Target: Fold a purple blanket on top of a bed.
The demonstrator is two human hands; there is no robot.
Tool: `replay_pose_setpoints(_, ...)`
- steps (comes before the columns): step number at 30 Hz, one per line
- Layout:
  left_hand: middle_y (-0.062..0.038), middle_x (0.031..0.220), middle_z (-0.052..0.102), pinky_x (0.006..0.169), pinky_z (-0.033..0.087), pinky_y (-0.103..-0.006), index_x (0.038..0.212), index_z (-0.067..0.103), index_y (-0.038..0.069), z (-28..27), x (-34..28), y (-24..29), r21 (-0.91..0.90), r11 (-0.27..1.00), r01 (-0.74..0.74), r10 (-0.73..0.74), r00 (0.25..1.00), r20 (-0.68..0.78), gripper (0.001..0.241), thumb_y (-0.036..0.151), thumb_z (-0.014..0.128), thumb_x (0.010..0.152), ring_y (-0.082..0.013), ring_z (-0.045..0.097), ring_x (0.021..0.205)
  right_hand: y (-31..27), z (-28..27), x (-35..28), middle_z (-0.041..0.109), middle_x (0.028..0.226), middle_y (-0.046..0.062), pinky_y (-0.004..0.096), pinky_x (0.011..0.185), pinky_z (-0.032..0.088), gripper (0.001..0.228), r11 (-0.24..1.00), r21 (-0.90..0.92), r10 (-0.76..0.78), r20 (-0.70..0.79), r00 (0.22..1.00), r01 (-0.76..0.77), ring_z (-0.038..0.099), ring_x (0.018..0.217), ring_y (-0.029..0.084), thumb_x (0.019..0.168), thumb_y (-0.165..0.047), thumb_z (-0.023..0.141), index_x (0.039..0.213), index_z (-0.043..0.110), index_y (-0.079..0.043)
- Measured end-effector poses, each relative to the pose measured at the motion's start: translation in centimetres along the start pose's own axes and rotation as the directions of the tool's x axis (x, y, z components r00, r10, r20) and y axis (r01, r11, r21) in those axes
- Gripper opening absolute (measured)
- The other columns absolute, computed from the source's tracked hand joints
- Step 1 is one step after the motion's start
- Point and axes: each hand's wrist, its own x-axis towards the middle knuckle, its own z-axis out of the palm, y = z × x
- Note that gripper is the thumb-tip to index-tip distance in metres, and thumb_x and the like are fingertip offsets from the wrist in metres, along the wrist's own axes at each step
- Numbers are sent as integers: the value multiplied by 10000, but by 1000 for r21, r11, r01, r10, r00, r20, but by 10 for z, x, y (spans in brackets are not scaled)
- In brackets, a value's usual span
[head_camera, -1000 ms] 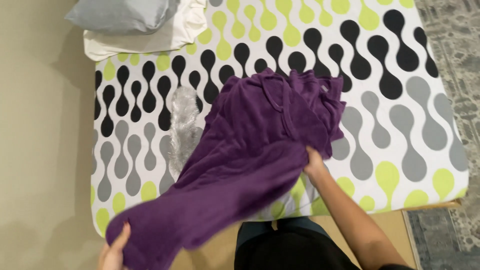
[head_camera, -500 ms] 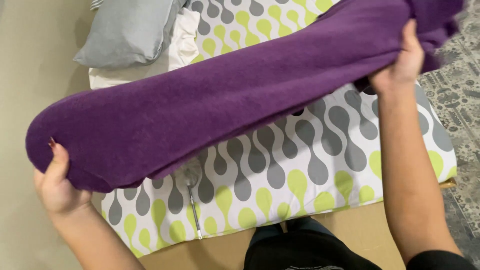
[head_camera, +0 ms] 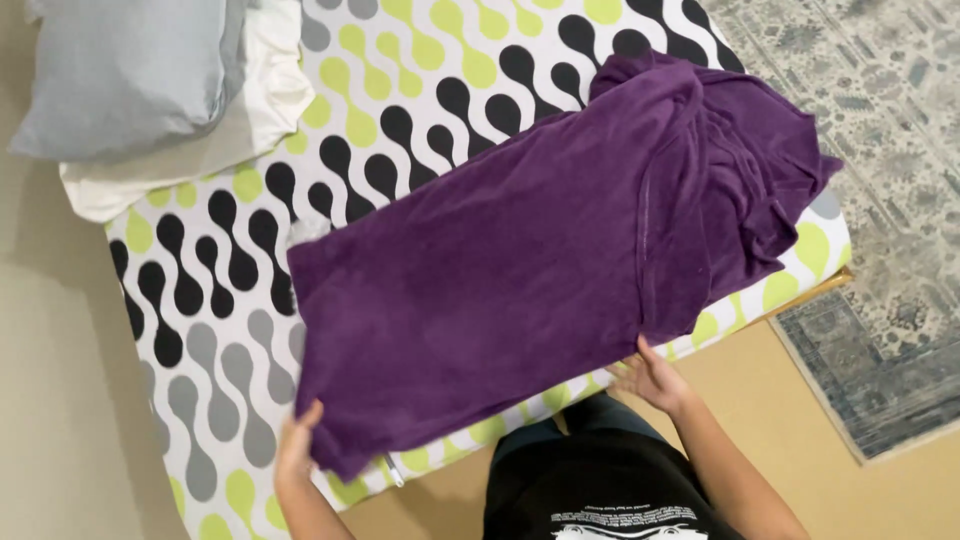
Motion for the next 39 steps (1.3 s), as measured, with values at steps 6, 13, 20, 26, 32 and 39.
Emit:
replay_pose_setpoints(6,-250,1438,589,1169,403,-455,1503,452,-77,2,32,-90,85,979,185,-184,983,-21,837,430,744,905,-390,578,1335,28,-69,13,588,1418,143,422,938,518,525,981,-82,157,-205,966,-176,595,1254,313,1059,-436,448,1394,514,-38)
replay_pose_setpoints(13,-170,1438,619,1112,436,-394,1453,509,-56,5,18,-137,95,975,200,-216,954,208,845,420,811,824,-278,602,1300,27,-7,24,557,1345,124,430,971,565,394,977,-214,-128,-539,832,12,612,1186,305,1019,-242,625,1336,460,-78)
replay_pose_setpoints(20,-210,1110,779,898,569,-404,1233,715,-69,-45,15,-80,294,955,-41,32,999,35,637,395,822,810,-312,750,987,48,-20,76,708,1161,47,309,770,557,298,994,-76,-95,-314,944,75,668,961,185,1015,-250,674,1274,632,-106)
replay_pose_setpoints(26,-213,1113,747,930,512,-430,1235,717,-33,-111,18,-18,432,870,-237,345,919,-191,577,425,785,891,-342,707,1020,108,38,41,756,1129,43,289,751,583,292,994,-76,-103,-328,939,82,729,946,165,1009,-223,583,1253,626,-68)
replay_pose_setpoints(32,-223,1157,736,973,528,-472,1246,701,-24,-195,63,-24,516,817,-258,537,668,-516,588,437,805,897,-357,703,1050,179,85,-6,755,1073,46,308,718,573,383,752,-558,260,-237,936,-350,711,814,160,955,-346,647,1246,659,-98)
replay_pose_setpoints(39,-359,1438,500,1119,314,-572,1435,474,-160,-74,57,-75,945,302,-122,844,494,-206,920,406,844,811,-513,431,1343,183,28,13,771,958,59,276,643,557,400,432,-866,289,-130,949,-250,690,724,126,953,-415,680,1012,762,-29)
